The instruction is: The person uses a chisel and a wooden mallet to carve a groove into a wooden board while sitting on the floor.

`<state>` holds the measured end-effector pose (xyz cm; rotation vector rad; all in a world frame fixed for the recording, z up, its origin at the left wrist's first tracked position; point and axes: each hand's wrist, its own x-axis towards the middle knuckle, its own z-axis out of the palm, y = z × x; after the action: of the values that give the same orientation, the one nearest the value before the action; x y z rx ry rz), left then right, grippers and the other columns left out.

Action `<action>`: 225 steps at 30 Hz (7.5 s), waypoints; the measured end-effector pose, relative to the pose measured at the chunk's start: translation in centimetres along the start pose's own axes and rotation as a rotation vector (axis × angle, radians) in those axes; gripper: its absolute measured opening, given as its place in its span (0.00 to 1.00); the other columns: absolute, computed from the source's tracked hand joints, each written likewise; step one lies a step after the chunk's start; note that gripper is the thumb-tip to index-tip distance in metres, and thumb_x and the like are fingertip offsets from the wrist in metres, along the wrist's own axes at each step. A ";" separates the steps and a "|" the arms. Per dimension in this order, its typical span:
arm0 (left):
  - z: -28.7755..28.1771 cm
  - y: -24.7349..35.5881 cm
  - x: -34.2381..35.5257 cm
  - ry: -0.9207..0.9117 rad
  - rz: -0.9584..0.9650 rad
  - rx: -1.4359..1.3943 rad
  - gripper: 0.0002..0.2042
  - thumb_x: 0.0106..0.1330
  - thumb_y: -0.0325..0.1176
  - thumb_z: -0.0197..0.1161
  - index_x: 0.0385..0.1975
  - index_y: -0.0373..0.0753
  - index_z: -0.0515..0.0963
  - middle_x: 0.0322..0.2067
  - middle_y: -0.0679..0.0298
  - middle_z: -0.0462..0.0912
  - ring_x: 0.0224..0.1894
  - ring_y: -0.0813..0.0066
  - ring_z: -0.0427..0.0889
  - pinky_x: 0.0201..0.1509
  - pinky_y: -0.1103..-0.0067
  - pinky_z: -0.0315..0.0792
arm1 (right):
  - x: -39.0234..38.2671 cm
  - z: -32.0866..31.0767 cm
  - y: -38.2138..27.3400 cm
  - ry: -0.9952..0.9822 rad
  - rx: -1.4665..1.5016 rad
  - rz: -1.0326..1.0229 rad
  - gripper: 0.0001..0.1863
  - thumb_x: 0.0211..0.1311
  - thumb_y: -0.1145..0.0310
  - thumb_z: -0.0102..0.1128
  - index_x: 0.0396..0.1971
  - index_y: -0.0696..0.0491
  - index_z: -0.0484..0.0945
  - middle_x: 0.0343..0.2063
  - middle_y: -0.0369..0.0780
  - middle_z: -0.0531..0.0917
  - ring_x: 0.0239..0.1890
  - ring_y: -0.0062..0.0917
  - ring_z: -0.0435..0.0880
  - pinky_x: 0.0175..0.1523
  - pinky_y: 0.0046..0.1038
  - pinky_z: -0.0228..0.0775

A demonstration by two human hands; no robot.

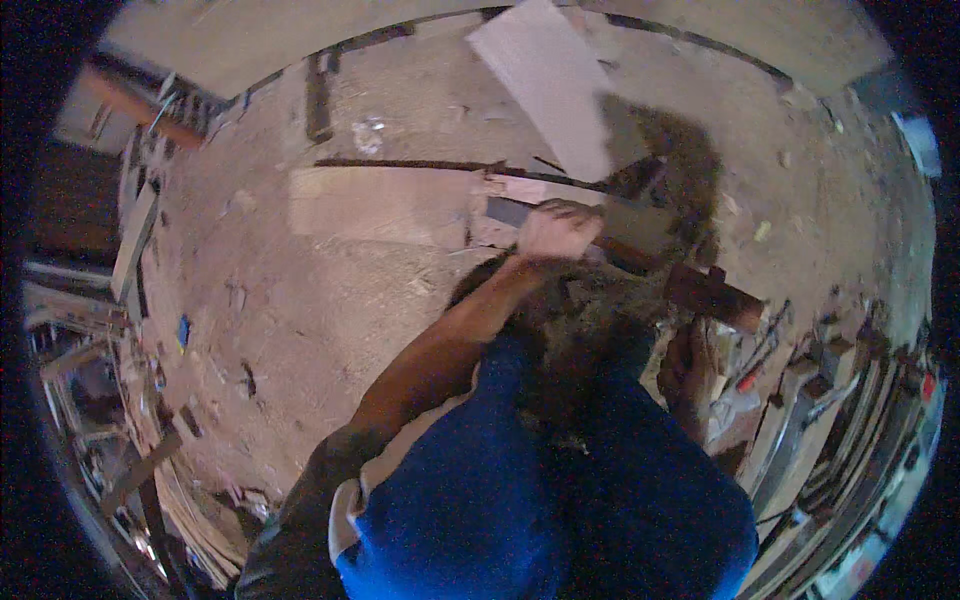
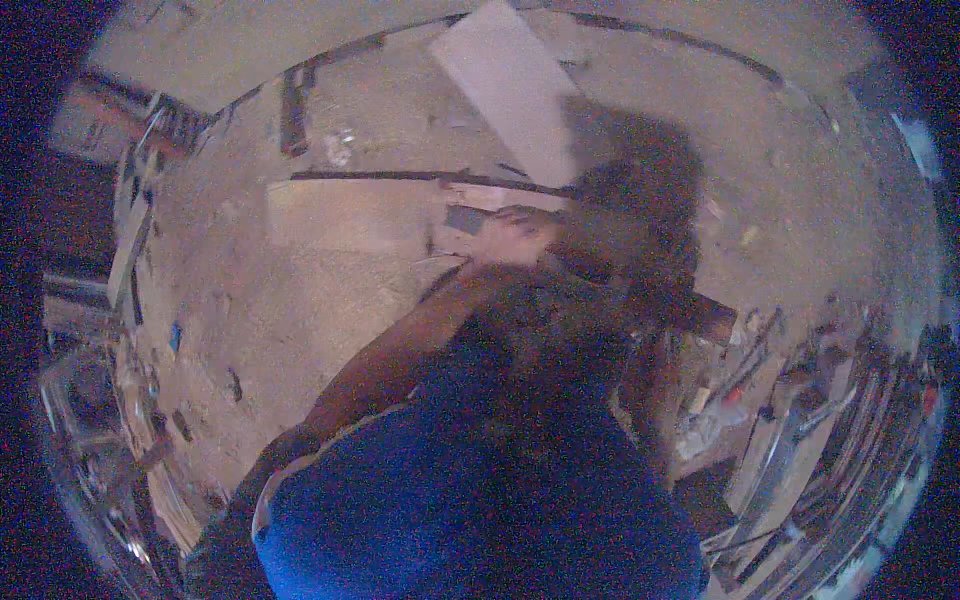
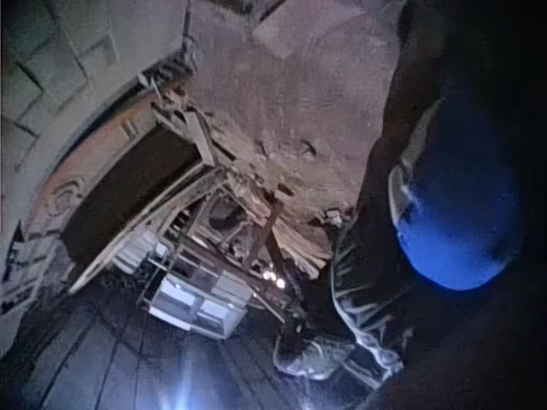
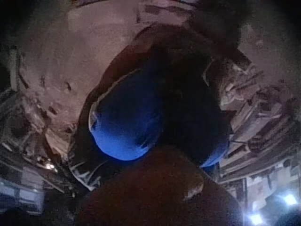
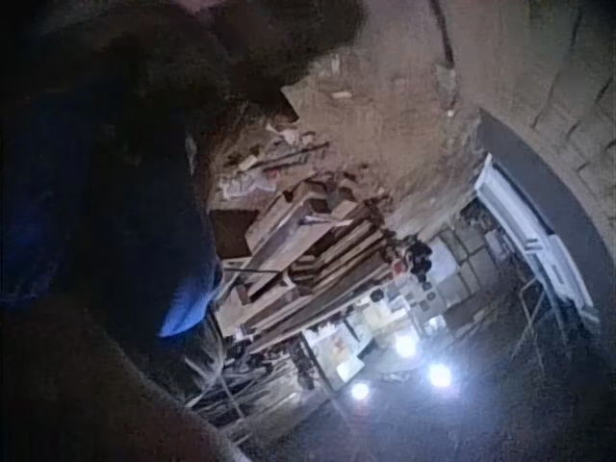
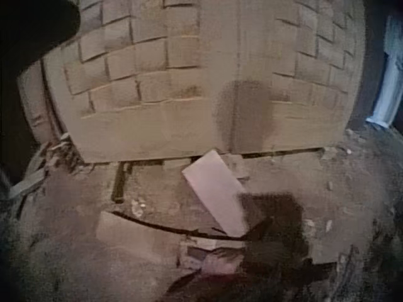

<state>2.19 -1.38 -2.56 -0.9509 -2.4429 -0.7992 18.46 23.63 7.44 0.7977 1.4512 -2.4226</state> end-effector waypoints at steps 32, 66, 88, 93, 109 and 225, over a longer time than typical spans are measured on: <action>-1.6 0.1 0.7 -0.002 -0.010 -0.027 0.08 0.47 0.36 0.61 0.24 0.42 0.73 0.26 0.60 0.82 0.33 0.62 0.83 0.38 0.70 0.77 | 0.4 2.5 0.1 0.385 -0.088 0.024 0.14 0.71 0.54 0.47 0.29 0.47 0.71 0.12 0.29 0.63 0.08 0.13 0.57 0.09 0.19 0.45; -1.7 0.2 1.0 -0.070 0.021 -0.002 0.14 0.47 0.38 0.61 0.33 0.39 0.76 0.34 0.59 0.84 0.38 0.62 0.84 0.42 0.69 0.77 | 0.8 -7.2 -2.0 0.333 -0.949 -0.274 0.20 0.69 0.46 0.48 0.35 0.49 0.73 0.12 0.28 0.64 0.10 0.13 0.58 0.14 0.20 0.46; -0.8 -0.3 -0.5 -0.050 0.004 0.053 0.05 0.49 0.34 0.59 0.24 0.42 0.73 0.27 0.62 0.83 0.32 0.64 0.84 0.37 0.71 0.78 | 6.1 6.2 0.9 0.962 -0.046 0.115 0.12 0.72 0.59 0.44 0.39 0.49 0.73 0.19 0.29 0.64 0.15 0.13 0.62 0.24 0.17 0.61; -0.6 0.2 0.4 0.012 0.007 0.005 0.06 0.49 0.34 0.59 0.24 0.41 0.72 0.26 0.60 0.83 0.33 0.63 0.84 0.37 0.70 0.78 | -1.4 5.2 -1.1 0.536 -0.217 0.106 0.13 0.72 0.57 0.44 0.38 0.49 0.73 0.20 0.28 0.67 0.13 0.13 0.62 0.16 0.18 0.55; -1.4 0.4 0.3 -0.031 0.025 -0.005 0.09 0.49 0.33 0.59 0.29 0.38 0.76 0.30 0.58 0.83 0.35 0.62 0.84 0.39 0.70 0.77 | 1.1 -2.9 3.1 0.072 0.712 0.017 0.10 0.69 0.56 0.52 0.32 0.46 0.71 0.14 0.27 0.62 0.10 0.12 0.55 0.13 0.17 0.44; -2.5 1.0 0.3 -0.228 -0.037 -0.032 0.11 0.46 0.39 0.63 0.25 0.42 0.73 0.27 0.57 0.82 0.35 0.56 0.83 0.36 0.67 0.77 | -1.6 0.2 0.1 0.523 -0.001 -0.343 0.15 0.69 0.51 0.49 0.32 0.47 0.74 0.15 0.28 0.66 0.11 0.12 0.59 0.14 0.20 0.46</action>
<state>3.12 -2.19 -0.16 -1.0641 -2.6558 -0.7820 19.75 23.27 8.25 1.3591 1.9059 -2.5703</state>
